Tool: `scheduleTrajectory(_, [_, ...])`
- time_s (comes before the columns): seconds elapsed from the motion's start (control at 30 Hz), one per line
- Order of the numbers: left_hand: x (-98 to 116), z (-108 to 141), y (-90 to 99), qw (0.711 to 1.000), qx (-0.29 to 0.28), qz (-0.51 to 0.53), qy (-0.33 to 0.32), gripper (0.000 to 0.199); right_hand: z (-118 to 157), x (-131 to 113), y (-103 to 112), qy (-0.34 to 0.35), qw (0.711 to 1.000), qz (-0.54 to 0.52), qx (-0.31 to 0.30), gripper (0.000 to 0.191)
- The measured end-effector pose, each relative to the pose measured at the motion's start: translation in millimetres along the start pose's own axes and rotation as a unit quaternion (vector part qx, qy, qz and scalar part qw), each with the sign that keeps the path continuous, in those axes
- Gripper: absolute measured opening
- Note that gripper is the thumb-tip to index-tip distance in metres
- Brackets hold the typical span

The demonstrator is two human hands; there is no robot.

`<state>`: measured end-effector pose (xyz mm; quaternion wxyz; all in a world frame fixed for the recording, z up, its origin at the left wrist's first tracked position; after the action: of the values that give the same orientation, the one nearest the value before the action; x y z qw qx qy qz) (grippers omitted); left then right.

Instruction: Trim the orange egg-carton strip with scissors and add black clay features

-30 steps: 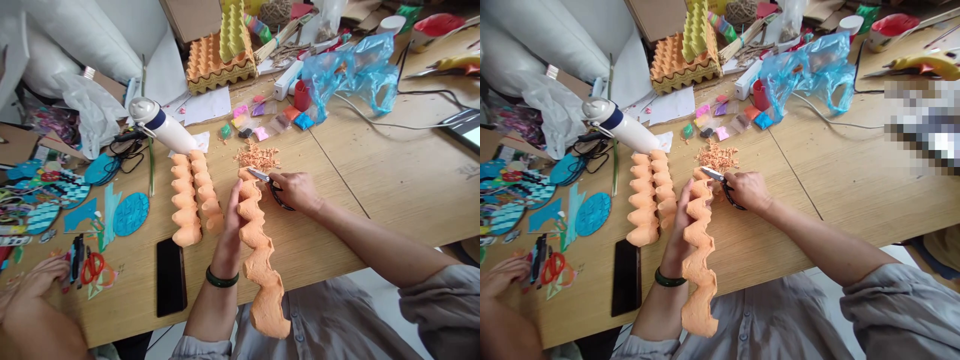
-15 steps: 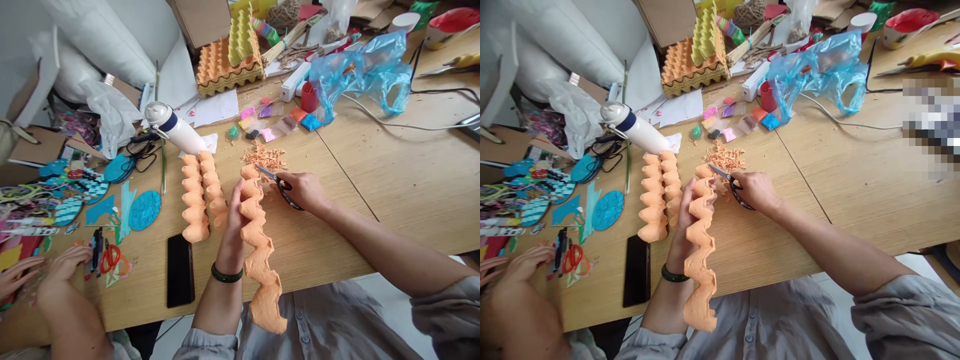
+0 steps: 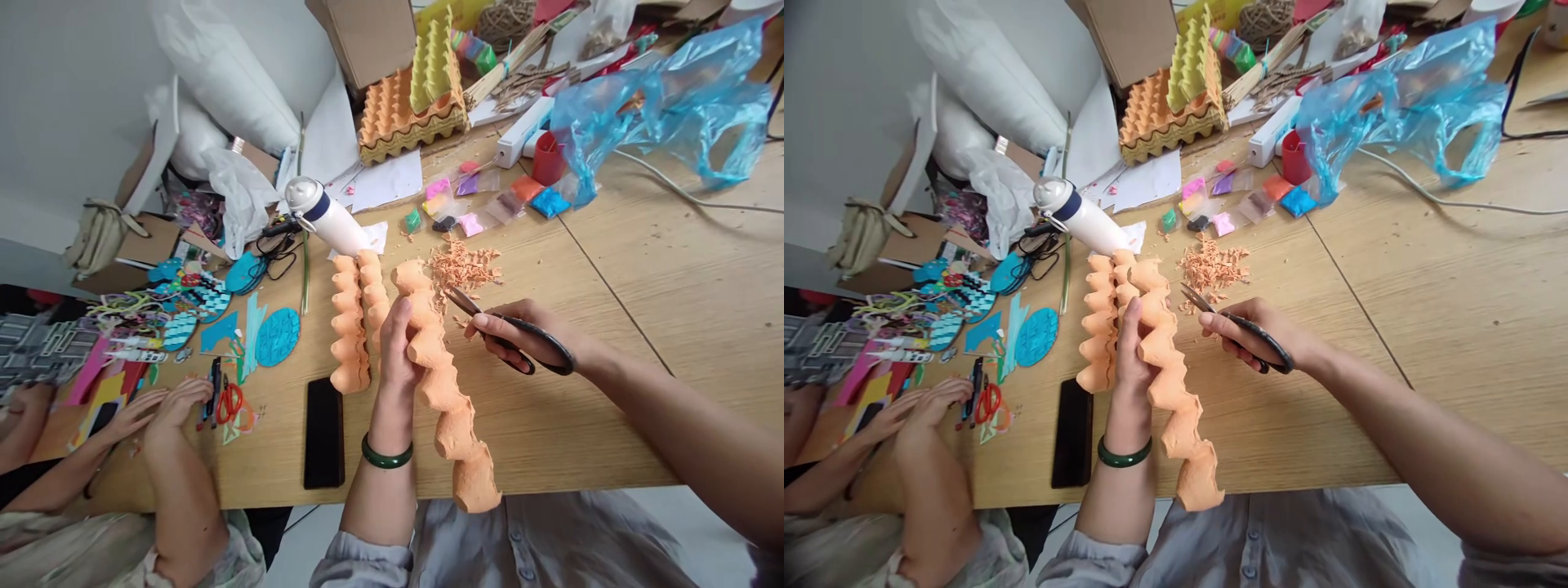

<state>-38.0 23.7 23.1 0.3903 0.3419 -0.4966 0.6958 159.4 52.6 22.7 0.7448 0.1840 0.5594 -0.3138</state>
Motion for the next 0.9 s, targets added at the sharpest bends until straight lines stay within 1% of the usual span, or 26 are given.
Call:
scheduleTrajectory(0.03, [0, 0, 1.4, 0.999, -0.004, 0.000, -0.034, 0.021, 2, -2, 0, 0.001, 1.000, 0.016, 0.003, 0.063])
scheduleTrajectory(0.07, [-1, -1, 2.6, 0.999, -0.016, 0.000, -0.047, 0.024, 4, -3, -1, 0.003, 0.999, 0.037, 0.007, 0.062])
scheduleTrajectory(0.1, [-2, -1, 3.6, 0.998, -0.030, 0.002, -0.047, 0.026, 5, -5, -1, 0.003, 0.998, 0.057, 0.011, 0.062])
scheduleTrajectory(0.17, [-4, -1, 5.0, 0.998, -0.058, 0.016, -0.029, 0.032, 8, -8, 0, -0.002, 0.996, 0.086, 0.015, 0.063])
scheduleTrajectory(0.23, [-5, 0, 5.2, 0.997, -0.071, 0.018, -0.016, 0.036, 10, -11, 1, -0.009, 0.996, 0.092, 0.017, 0.062])
scheduleTrajectory(0.4, [5, 8, -3.7, 0.995, -0.073, -0.055, -0.046, 0.029, 11, -16, 3, -0.014, 0.997, 0.078, 0.012, 0.058])
scheduleTrajectory(0.47, [10, 11, -9.6, 0.994, -0.083, -0.059, -0.046, 0.030, 12, -17, 5, -0.013, 0.996, 0.085, 0.006, 0.056])
scheduleTrajectory(0.53, [14, 13, -13.5, 0.995, -0.086, -0.045, -0.031, 0.035, 13, -17, 7, -0.016, 0.995, 0.102, -0.001, 0.056])
scheduleTrajectory(0.63, [16, 11, -13.7, 0.995, -0.093, -0.037, -0.020, 0.044, 15, -18, 11, -0.028, 0.991, 0.127, -0.016, 0.058])
scheduleTrajectory(0.77, [16, 9, -9.3, 0.987, -0.115, -0.100, -0.044, 0.042, 16, -18, 15, -0.023, 0.991, 0.135, -0.010, 0.056])
scheduleTrajectory(0.9, [19, 11, -11.0, 0.987, -0.094, -0.124, -0.048, 0.040, 16, -16, 16, 0.006, 0.994, 0.105, 0.013, 0.053])
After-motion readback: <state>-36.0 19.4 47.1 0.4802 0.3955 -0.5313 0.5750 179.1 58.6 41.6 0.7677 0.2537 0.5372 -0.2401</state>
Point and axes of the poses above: each hand's wrist, its own z-axis away from the middle knuckle, its own y-axis out of the back of the hand, x = y × z, the point moved 1 cm from there along -z, towards the middle knuckle, and after that the axes turned 10 degrees about -x, right-handed, at the moved point
